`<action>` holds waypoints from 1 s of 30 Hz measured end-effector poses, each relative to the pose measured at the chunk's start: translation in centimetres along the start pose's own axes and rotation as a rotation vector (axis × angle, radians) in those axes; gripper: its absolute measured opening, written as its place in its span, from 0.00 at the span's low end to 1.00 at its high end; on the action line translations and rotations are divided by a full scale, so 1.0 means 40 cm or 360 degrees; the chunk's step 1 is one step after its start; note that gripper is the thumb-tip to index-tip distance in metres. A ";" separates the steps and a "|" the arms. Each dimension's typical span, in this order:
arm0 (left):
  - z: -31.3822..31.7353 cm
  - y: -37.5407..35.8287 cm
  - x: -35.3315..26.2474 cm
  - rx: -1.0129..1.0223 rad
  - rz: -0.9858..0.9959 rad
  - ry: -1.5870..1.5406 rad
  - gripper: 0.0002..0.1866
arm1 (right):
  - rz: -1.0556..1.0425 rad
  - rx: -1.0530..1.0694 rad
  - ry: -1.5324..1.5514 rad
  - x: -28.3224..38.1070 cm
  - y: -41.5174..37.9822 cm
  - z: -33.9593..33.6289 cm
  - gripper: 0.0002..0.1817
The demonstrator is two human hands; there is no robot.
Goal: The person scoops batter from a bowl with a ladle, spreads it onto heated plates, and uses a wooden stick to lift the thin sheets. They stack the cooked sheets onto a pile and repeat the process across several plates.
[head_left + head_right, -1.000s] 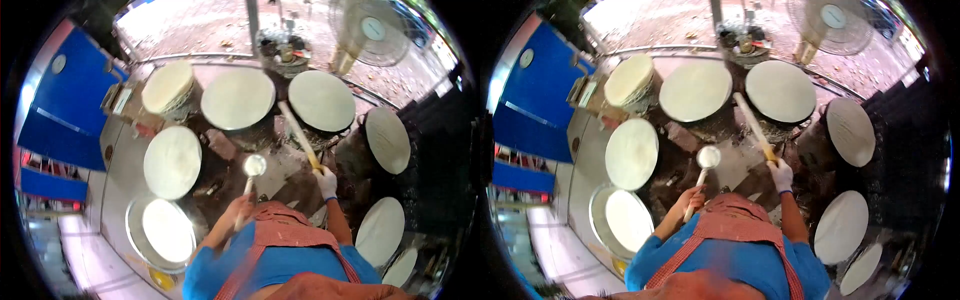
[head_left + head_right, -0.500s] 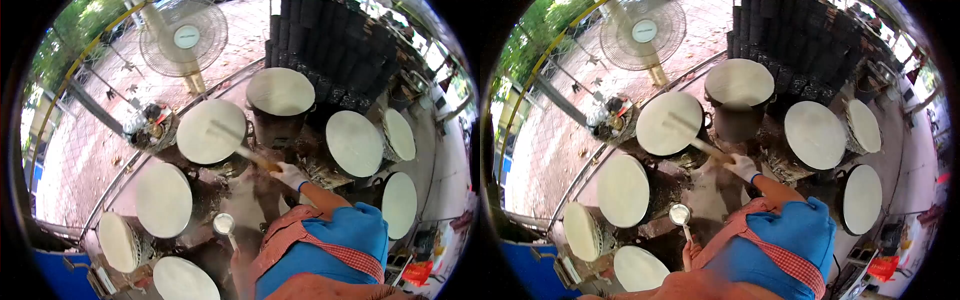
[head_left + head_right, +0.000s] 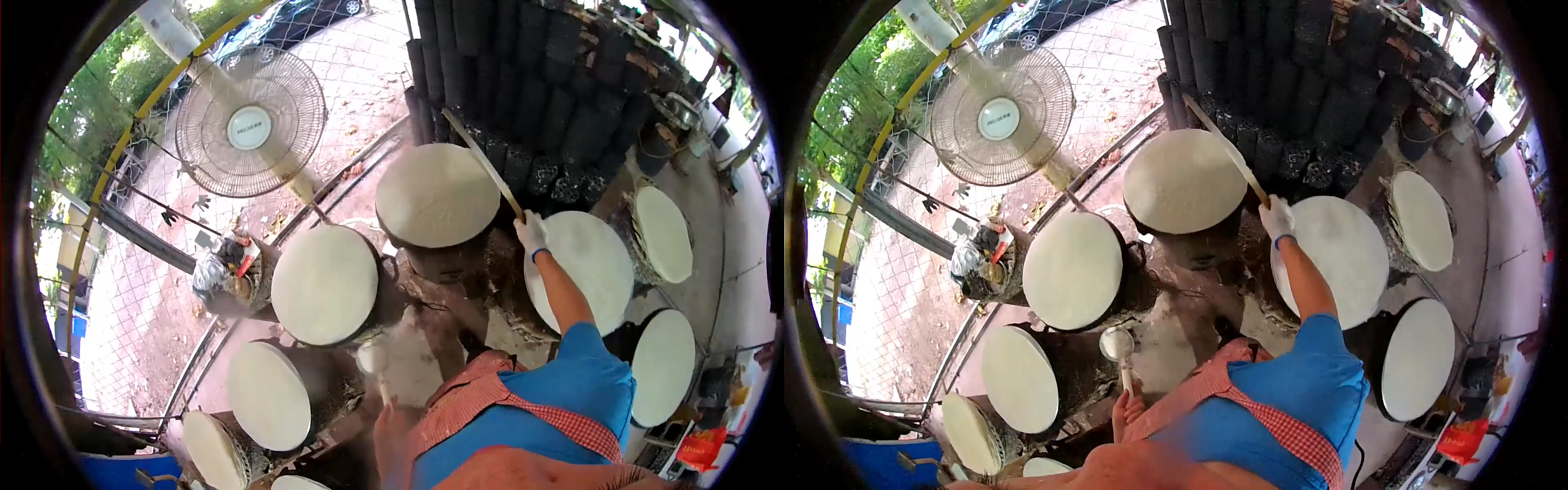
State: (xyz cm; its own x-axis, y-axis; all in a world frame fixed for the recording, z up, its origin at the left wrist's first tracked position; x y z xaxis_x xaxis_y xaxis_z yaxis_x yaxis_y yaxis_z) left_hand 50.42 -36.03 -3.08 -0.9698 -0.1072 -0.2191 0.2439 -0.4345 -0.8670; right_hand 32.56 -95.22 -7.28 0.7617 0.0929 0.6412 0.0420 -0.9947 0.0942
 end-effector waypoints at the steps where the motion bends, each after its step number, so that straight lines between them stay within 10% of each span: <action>1: 0.015 0.018 -0.001 -0.0027 0.0028 0.0065 0.19 | -0.0061 -0.0056 -0.0134 0.050 0.055 -0.014 0.17; 6: 0.127 0.088 -0.005 0.0046 0.0147 0.0510 0.20 | -0.0123 -0.0011 -0.0368 0.210 0.322 0.055 0.21; 11: 0.249 0.043 0.038 0.0483 -0.0438 -0.0816 0.20 | -0.0140 0.0109 -0.0362 0.275 0.514 0.213 0.19; 20: 0.300 0.050 0.012 0.0458 -0.0442 -0.0973 0.20 | -0.0215 0.0402 -0.0470 0.331 0.617 0.326 0.22; 22: 0.277 0.041 -0.006 -0.0348 0.0015 -0.0623 0.19 | -0.0317 0.0382 -0.0464 0.324 0.637 0.334 0.23; 24: 0.329 0.009 -0.005 -0.0416 -0.0024 -0.0661 0.19 | -0.0422 0.0360 -0.0392 0.338 0.644 0.327 0.23; 28: 0.307 0.055 0.012 0.0542 -0.0466 -0.1017 0.20 | -0.0543 0.0318 -0.0154 0.387 0.623 0.272 0.21; 30: 0.279 0.068 0.021 0.0392 -0.0391 -0.1085 0.20 | -0.0511 0.0413 -0.0038 0.390 0.625 0.278 0.21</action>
State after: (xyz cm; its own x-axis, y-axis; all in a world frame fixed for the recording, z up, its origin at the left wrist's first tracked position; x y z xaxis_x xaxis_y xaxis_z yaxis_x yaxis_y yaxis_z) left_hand 50.24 -47.26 -0.62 -0.8024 -0.4752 0.3609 0.0913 -0.6955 -0.7127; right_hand 52.67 -119.14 -3.40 0.6981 0.4022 0.5924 0.4391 -0.8940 0.0896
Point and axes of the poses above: each hand's wrist, its own y-axis towards the middle knuckle, its own z-axis out of the palm, x = y × z, the point moved 9 cm from there along y, towards the middle knuckle, and after that the axes turned 8 degrees about -x, right-handed, at the moved point
